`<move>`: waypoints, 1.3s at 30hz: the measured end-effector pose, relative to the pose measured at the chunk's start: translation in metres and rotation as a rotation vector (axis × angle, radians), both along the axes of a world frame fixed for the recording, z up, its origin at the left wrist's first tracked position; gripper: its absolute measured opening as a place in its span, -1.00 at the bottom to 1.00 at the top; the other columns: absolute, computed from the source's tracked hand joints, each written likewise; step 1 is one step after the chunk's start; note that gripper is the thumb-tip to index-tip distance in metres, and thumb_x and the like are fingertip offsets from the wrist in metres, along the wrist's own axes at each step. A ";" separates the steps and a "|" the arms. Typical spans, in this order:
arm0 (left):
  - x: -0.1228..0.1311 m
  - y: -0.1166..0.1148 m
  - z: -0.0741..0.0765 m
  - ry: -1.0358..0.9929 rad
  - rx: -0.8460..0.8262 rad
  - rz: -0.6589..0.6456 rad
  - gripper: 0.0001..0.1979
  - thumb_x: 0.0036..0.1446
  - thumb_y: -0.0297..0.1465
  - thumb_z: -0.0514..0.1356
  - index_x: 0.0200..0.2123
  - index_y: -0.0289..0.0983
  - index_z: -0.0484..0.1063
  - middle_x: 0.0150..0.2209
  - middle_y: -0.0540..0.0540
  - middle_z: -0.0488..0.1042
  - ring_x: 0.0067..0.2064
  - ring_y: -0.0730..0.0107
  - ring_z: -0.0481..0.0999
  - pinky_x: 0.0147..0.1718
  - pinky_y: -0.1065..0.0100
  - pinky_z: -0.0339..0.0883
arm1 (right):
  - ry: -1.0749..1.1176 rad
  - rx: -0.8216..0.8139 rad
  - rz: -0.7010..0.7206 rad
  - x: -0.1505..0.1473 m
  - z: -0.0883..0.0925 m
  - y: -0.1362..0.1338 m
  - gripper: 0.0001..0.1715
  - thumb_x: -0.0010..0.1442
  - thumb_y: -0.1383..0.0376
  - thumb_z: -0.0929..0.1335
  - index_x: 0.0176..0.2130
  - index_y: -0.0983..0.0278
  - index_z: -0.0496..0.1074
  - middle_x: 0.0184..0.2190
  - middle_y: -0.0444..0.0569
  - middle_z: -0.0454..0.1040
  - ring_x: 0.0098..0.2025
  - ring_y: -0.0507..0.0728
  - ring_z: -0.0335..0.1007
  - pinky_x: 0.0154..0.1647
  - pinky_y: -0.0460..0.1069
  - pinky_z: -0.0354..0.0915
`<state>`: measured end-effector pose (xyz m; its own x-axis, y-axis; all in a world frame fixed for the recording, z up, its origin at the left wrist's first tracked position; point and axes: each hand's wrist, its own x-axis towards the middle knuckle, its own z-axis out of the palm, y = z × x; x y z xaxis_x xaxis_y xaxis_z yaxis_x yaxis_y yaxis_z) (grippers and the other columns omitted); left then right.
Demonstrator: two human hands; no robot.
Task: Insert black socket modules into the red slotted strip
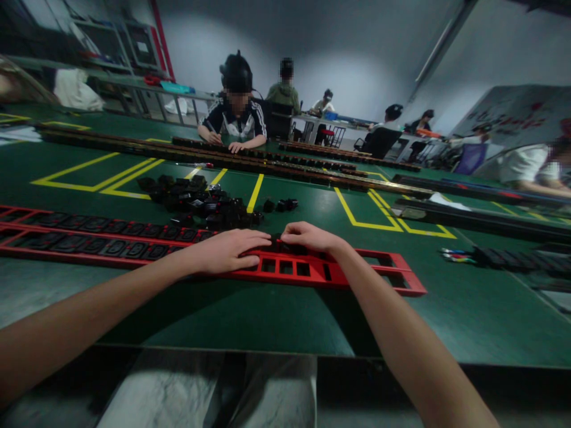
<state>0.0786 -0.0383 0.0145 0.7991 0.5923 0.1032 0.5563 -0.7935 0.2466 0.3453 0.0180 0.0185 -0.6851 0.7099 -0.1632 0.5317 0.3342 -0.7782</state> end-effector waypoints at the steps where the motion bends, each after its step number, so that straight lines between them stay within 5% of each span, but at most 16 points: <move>1: 0.000 0.000 0.000 0.001 -0.002 0.001 -0.48 0.37 -0.16 0.03 0.30 -0.25 0.25 0.35 -0.16 0.23 0.32 0.19 0.26 0.28 0.19 0.11 | -0.004 0.007 0.001 0.000 0.000 0.000 -0.50 0.20 -0.09 0.35 -0.25 0.31 0.42 -0.33 -0.07 0.43 -0.31 0.08 0.28 -0.24 0.00 0.23; 28: -0.001 0.001 -0.002 -0.008 0.009 -0.004 -0.50 0.37 -0.16 0.02 0.28 -0.25 0.26 0.34 -0.17 0.24 0.31 0.19 0.28 0.27 0.19 0.12 | -0.011 0.114 -0.052 -0.005 -0.005 -0.002 -0.40 0.19 -0.19 0.31 -0.36 0.31 0.38 -0.47 -0.14 0.31 -0.42 0.04 0.14 -0.39 -0.02 0.08; 39: -0.001 0.001 -0.002 -0.004 -0.002 0.001 -0.49 0.38 -0.15 0.01 0.29 -0.24 0.25 0.35 -0.15 0.23 0.32 0.21 0.25 0.28 0.19 0.09 | -0.018 0.037 -0.050 -0.006 -0.003 -0.004 -0.36 0.19 -0.22 0.29 -0.38 0.31 0.39 -0.51 -0.16 0.27 -0.47 0.01 0.07 -0.44 -0.03 0.04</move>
